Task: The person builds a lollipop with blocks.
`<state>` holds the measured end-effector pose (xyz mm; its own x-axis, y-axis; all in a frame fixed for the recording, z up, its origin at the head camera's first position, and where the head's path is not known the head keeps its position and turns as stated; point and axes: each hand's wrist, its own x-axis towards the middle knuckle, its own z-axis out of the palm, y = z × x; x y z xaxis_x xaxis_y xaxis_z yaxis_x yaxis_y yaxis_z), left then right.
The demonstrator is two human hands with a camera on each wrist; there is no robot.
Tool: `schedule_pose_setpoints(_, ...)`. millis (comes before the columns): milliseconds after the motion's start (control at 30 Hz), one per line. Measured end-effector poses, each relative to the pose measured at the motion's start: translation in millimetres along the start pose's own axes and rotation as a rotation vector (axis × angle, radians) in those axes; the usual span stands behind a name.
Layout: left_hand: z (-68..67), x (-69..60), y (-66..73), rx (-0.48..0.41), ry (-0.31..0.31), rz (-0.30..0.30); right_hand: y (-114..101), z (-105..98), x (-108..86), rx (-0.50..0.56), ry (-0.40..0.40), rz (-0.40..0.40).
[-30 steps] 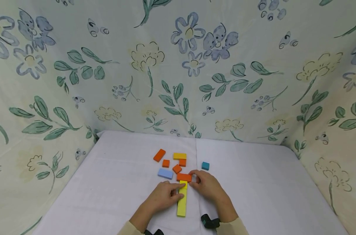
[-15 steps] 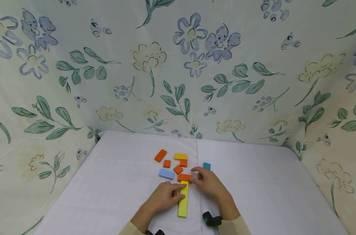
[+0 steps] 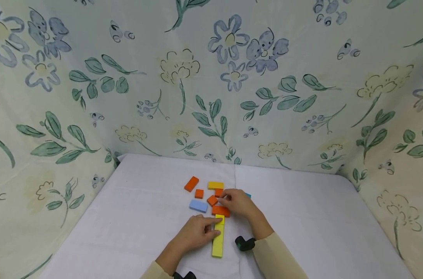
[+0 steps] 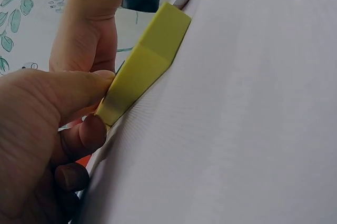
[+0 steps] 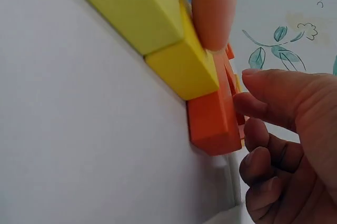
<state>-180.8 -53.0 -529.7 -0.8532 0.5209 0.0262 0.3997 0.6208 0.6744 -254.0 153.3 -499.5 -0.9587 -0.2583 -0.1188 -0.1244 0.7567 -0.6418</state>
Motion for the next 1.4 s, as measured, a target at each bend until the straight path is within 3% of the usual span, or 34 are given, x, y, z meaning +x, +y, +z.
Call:
schedule_pose_setpoints(267,-1.1,0.4,0.5,-0.016,-0.002,0.001,-10,3,10.7,-0.024,-0.045,0.057)
schedule_pose_setpoints(867,0.3,2.1,-1.3,-0.010,-0.013,-0.028,-5,6,15.1,-0.005,-0.009,0.085)
schedule_pose_setpoints(1067,1.0,1.5,-0.9,-0.003,-0.011,-0.021,-2,0,12.6,-0.046,-0.049,0.036)
schedule_pose_setpoints(1400,-1.3,0.7,1.3,-0.004,-0.012,-0.018,4,-3,12.9,0.024,-0.124,0.073)
